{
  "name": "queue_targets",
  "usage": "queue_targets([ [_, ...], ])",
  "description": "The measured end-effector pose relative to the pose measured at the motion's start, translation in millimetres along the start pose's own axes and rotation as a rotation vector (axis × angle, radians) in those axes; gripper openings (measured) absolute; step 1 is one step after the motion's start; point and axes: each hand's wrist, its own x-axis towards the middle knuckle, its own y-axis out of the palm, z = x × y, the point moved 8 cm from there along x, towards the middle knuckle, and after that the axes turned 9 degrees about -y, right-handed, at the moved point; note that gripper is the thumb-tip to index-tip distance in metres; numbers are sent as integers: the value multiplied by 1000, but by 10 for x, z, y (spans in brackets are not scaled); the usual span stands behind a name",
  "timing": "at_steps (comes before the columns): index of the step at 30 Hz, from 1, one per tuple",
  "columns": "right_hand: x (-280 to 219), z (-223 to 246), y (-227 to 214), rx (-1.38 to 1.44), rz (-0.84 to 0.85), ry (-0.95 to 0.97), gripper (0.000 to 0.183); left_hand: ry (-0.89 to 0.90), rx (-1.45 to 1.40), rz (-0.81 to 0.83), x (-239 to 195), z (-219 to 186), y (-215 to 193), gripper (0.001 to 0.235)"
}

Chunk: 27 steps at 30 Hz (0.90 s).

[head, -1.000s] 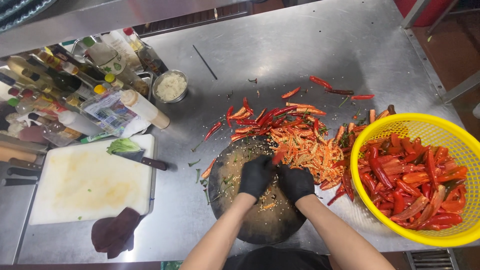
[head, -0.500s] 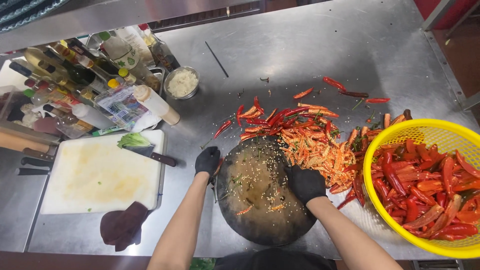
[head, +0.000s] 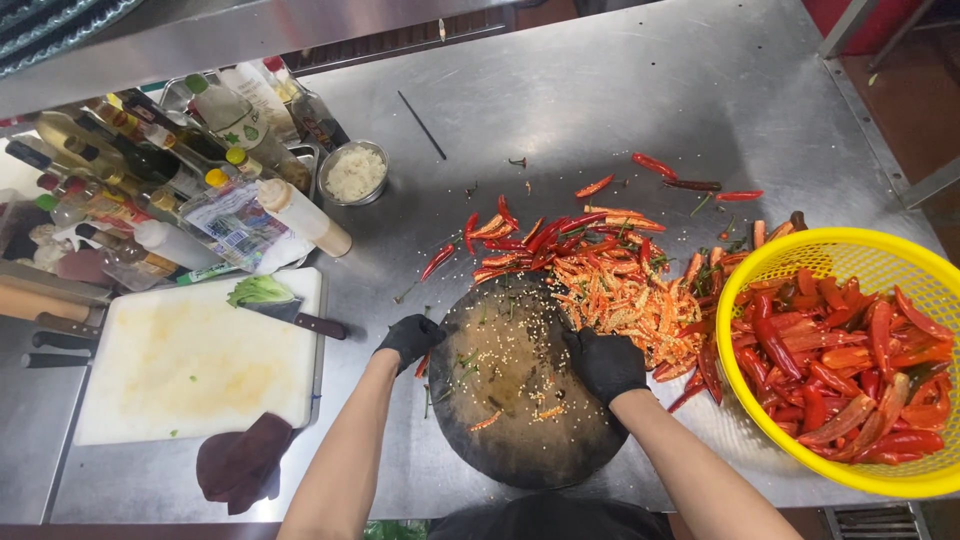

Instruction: Deseeding sliced red chili peppers by hand on a cutting board

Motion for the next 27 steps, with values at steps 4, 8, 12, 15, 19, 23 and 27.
queue_targets([
  [4,-22,11,-21,14,10,16,56,20,192,-180,447,138,8,32],
  [8,-44,-2,-62,92,7,22,57,87,-237,-274,-504,-678,-363,23],
  [12,3,-22,-13,27,-157,97,56,205,-839,-314,-597,-881,212,32],
  [15,-115,413,-78,-23,-181,-43,52,271,-208,-555,-246,-730,942,21],
  [19,-216,813,290,12,-163,-165,49,91,35,-427,-498,-688,1141,16],
  [23,-109,775,601,-17,-181,-136,43,68,-2,-391,-635,-737,1079,13],
  [27,-20,637,549,-121,-167,-256,30,41,-35,-390,-450,-585,1203,11],
])
